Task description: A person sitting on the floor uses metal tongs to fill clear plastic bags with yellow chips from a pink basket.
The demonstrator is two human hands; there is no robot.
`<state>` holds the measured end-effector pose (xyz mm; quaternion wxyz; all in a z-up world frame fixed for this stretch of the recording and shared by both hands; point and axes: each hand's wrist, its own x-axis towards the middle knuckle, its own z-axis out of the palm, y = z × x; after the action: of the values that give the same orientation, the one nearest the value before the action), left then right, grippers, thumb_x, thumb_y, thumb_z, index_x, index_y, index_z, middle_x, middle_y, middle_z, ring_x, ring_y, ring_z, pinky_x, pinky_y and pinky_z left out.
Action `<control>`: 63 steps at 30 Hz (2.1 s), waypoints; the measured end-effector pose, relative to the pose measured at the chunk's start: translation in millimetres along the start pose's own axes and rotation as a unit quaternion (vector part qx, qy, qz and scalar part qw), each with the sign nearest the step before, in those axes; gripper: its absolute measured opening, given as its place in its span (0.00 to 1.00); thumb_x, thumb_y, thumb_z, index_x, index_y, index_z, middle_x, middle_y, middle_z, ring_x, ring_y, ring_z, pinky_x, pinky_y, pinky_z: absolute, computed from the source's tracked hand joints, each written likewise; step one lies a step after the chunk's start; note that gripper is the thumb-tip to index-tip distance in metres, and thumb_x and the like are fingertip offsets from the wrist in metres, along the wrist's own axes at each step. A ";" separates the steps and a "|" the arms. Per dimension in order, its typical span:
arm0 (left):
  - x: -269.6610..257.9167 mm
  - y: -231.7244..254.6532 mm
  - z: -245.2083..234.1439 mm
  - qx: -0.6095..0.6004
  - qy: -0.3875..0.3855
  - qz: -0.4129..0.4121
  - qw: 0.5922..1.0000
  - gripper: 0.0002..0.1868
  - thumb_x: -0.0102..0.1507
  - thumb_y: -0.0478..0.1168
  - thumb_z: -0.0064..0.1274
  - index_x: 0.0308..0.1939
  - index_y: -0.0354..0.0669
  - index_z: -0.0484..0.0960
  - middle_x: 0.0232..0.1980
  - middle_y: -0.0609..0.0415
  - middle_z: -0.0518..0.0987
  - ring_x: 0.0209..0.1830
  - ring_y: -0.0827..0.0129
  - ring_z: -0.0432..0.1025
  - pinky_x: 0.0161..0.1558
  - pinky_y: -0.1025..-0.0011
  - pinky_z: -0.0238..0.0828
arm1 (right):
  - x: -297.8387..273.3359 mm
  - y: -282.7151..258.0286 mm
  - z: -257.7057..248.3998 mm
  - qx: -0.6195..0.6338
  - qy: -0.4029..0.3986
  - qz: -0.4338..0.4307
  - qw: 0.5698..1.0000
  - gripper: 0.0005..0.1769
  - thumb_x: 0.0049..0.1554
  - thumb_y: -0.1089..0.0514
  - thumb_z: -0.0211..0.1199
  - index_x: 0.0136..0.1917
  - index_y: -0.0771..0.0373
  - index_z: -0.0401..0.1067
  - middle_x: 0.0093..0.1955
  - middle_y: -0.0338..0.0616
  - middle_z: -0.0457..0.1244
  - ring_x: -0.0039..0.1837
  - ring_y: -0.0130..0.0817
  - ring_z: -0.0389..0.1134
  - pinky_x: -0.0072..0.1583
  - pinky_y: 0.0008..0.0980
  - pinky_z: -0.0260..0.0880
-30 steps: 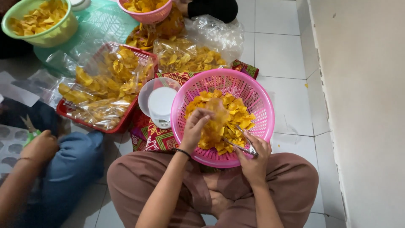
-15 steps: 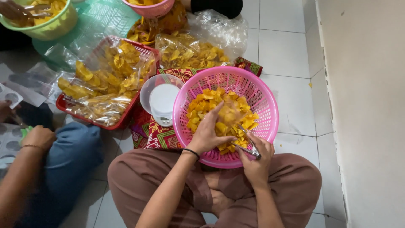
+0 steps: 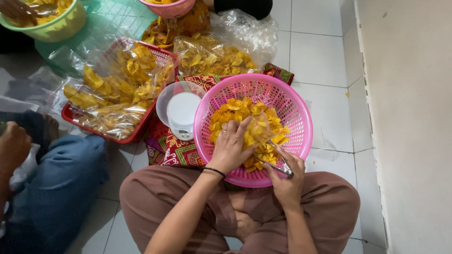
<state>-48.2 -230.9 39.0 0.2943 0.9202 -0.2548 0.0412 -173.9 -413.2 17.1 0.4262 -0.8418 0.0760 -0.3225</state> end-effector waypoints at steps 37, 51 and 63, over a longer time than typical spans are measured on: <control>-0.4 -24.1 -11.1 -0.751 0.079 -0.146 0.640 0.28 0.63 0.24 0.60 0.60 0.49 0.65 0.63 0.35 0.81 0.65 0.43 0.78 0.60 0.45 0.78 | 1.4 0.8 -0.4 -0.002 -0.014 0.010 1.000 0.34 0.45 0.56 0.85 0.65 0.54 0.80 0.65 0.40 0.71 0.68 0.44 0.70 0.74 0.44 0.62; 16.6 -53.5 -41.6 -0.696 0.057 -0.155 0.699 0.26 0.63 0.29 0.66 0.60 0.46 0.70 0.58 0.43 0.86 0.52 0.59 0.84 0.47 0.59 0.86 | 22.0 -22.9 -10.0 -0.002 0.014 -0.016 1.000 0.33 0.50 0.53 0.83 0.66 0.54 0.76 0.69 0.41 0.70 0.73 0.41 0.69 0.84 0.49 0.22; 13.6 -58.3 -68.4 -0.746 0.022 -0.181 0.641 0.20 0.74 0.41 0.51 0.70 0.57 0.72 0.64 0.53 0.83 0.51 0.66 0.83 0.38 0.76 0.83 | 48.2 -52.4 -5.3 -0.004 -0.004 -0.009 1.000 0.24 0.54 0.59 0.80 0.63 0.57 0.78 0.65 0.43 0.72 0.71 0.41 0.72 0.85 0.51 0.25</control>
<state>-2.6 -157.8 68.0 0.8880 0.4155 -0.0211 -0.1962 -147.2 -403.4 82.6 0.4208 -0.8451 0.0681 -0.3226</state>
